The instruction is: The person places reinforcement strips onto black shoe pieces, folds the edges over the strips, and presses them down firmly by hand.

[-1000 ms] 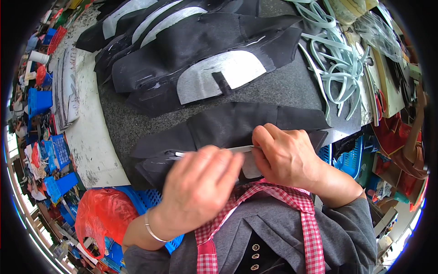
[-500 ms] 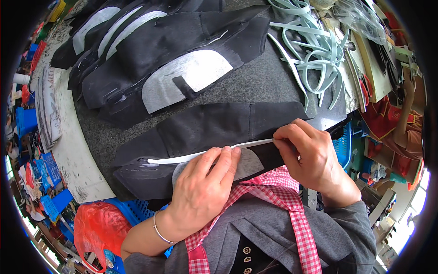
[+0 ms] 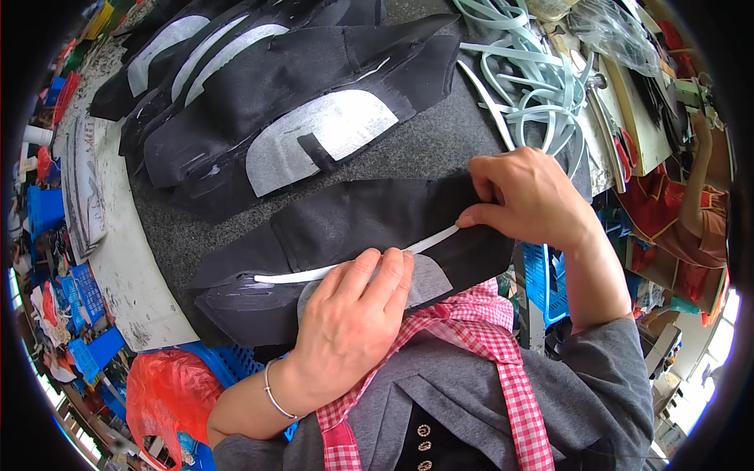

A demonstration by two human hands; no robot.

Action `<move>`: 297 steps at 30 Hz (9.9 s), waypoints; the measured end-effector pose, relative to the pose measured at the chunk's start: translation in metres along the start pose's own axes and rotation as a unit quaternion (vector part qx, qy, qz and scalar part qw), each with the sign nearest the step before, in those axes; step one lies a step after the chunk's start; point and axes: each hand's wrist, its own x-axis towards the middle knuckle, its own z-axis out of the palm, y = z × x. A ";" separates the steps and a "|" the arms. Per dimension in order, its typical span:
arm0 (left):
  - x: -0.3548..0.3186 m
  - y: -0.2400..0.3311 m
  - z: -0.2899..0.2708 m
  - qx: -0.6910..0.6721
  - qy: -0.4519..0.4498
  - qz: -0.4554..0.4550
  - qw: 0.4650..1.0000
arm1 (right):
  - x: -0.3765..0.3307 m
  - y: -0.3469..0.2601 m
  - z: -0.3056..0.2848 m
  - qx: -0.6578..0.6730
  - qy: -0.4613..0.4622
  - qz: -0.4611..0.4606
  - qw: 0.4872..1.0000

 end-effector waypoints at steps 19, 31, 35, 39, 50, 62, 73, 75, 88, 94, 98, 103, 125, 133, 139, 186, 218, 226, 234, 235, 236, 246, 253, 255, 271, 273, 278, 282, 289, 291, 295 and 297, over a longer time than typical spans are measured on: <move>0.017 -0.076 -0.042 -0.075 -0.072 -0.127 0.986 | 0.017 -0.040 0.039 0.006 0.122 -0.194 0.973; -0.027 -0.023 -0.021 0.007 0.061 -0.059 0.996 | -0.003 -0.028 0.062 -0.044 0.190 -0.400 0.896; -0.025 -0.014 -0.020 0.028 0.069 -0.074 0.994 | -0.006 -0.029 0.065 -0.067 0.216 -0.415 0.881; -0.031 -0.008 -0.023 0.071 0.002 -0.077 0.995 | -0.012 -0.034 0.067 -0.116 0.202 -0.416 0.879; 0.000 0.015 0.011 -0.213 0.017 -0.126 0.969 | -0.023 -0.028 0.077 -0.131 0.338 -0.338 0.869; 0.018 0.020 0.022 -0.055 -0.031 -0.038 0.997 | -0.021 0.050 0.071 -0.040 0.386 -0.278 0.879; 0.042 0.031 0.008 -0.033 -0.126 -0.059 0.990 | -0.044 0.069 0.052 -0.176 0.258 -0.374 0.873; 0.047 0.031 0.006 -0.027 -0.151 -0.061 0.986 | -0.056 0.068 0.054 -0.189 0.248 -0.348 0.884; -0.042 -0.018 -0.013 -0.008 0.050 0.011 0.999 | -0.063 0.009 0.012 -0.141 0.295 -0.192 0.925; -0.033 0.016 0.034 -0.252 0.197 -0.146 0.936 | -0.009 -0.106 0.064 0.341 0.121 -0.296 0.884; -0.065 -0.001 0.017 -0.077 0.146 -0.088 0.982 | 0.003 -0.105 0.098 0.290 0.091 -0.300 0.904; -0.117 -0.025 -0.037 -0.045 0.072 -0.155 0.984 | -0.006 -0.118 0.102 0.202 0.146 -0.284 0.926; -0.072 -0.046 -0.007 -0.263 0.216 -0.258 0.904 | 0.001 -0.127 0.105 0.073 0.171 -0.240 0.953; -0.083 -0.062 -0.012 -0.263 0.189 -0.269 0.907 | -0.002 -0.123 0.109 0.048 0.186 -0.288 0.938; -0.077 -0.064 -0.017 -0.264 0.177 -0.264 0.911 | -0.001 -0.120 0.111 0.035 0.184 -0.307 0.933; 0.004 0.005 -0.007 0.041 0.003 0.045 0.998 | -0.082 0.042 0.094 -0.054 0.207 -0.278 0.936; -0.030 -0.055 -0.054 0.034 0.354 -0.131 0.926 | 0.028 0.041 0.014 -0.068 0.303 0.071 0.948; -0.016 -0.005 0.017 0.054 0.174 -0.055 0.982 | 0.018 0.042 -0.022 0.207 0.493 -0.039 0.844; -0.030 0.003 -0.004 -0.124 0.047 -0.059 0.989 | -0.045 -0.051 -0.030 0.280 0.275 -0.074 0.917; -0.032 0.003 -0.005 -0.144 0.019 -0.066 0.987 | -0.043 -0.058 -0.026 0.261 0.220 -0.113 0.933; -0.032 -0.001 -0.015 -0.176 0.000 -0.072 0.982 | -0.041 -0.062 -0.022 0.270 0.183 -0.148 0.934; -0.065 -0.020 -0.049 -0.492 0.330 -0.288 0.753 | -0.039 -0.074 0.012 0.298 0.121 -0.149 0.935; -0.063 -0.039 -0.051 -0.256 0.211 -0.372 0.867 | -0.045 -0.072 0.035 0.200 0.133 -0.106 0.965; -0.060 -0.043 -0.037 -0.222 0.218 -0.344 0.886 | -0.039 -0.066 0.048 0.110 0.139 -0.140 0.974; -0.049 -0.055 -0.027 0.030 0.045 -0.061 0.997 | -0.028 -0.063 0.065 0.095 0.113 -0.136 0.980; -0.042 -0.051 -0.023 0.075 -0.004 -0.008 0.997 | -0.028 -0.062 0.070 0.097 0.122 -0.133 0.979; -0.019 -0.017 -0.036 0.055 -0.048 -0.014 0.997 | -0.026 -0.056 0.077 0.100 0.133 -0.121 0.979; -0.011 0.008 -0.004 -0.110 -0.005 0.000 0.994 | -0.032 -0.054 0.070 0.087 0.139 -0.105 0.981; -0.010 0.009 -0.001 -0.089 -0.044 -0.001 0.995 | -0.060 -0.029 0.055 0.168 0.165 -0.069 0.969; -0.009 0.013 -0.001 -0.078 -0.053 -0.009 0.995 | -0.064 -0.025 0.053 0.163 0.188 -0.067 0.966; -0.007 0.016 -0.001 -0.026 -0.075 -0.010 0.997 | -0.064 -0.019 0.050 0.169 0.196 -0.058 0.964; -0.003 0.016 -0.002 -0.021 -0.073 -0.002 0.997 | -0.060 -0.017 0.049 0.160 0.193 -0.055 0.967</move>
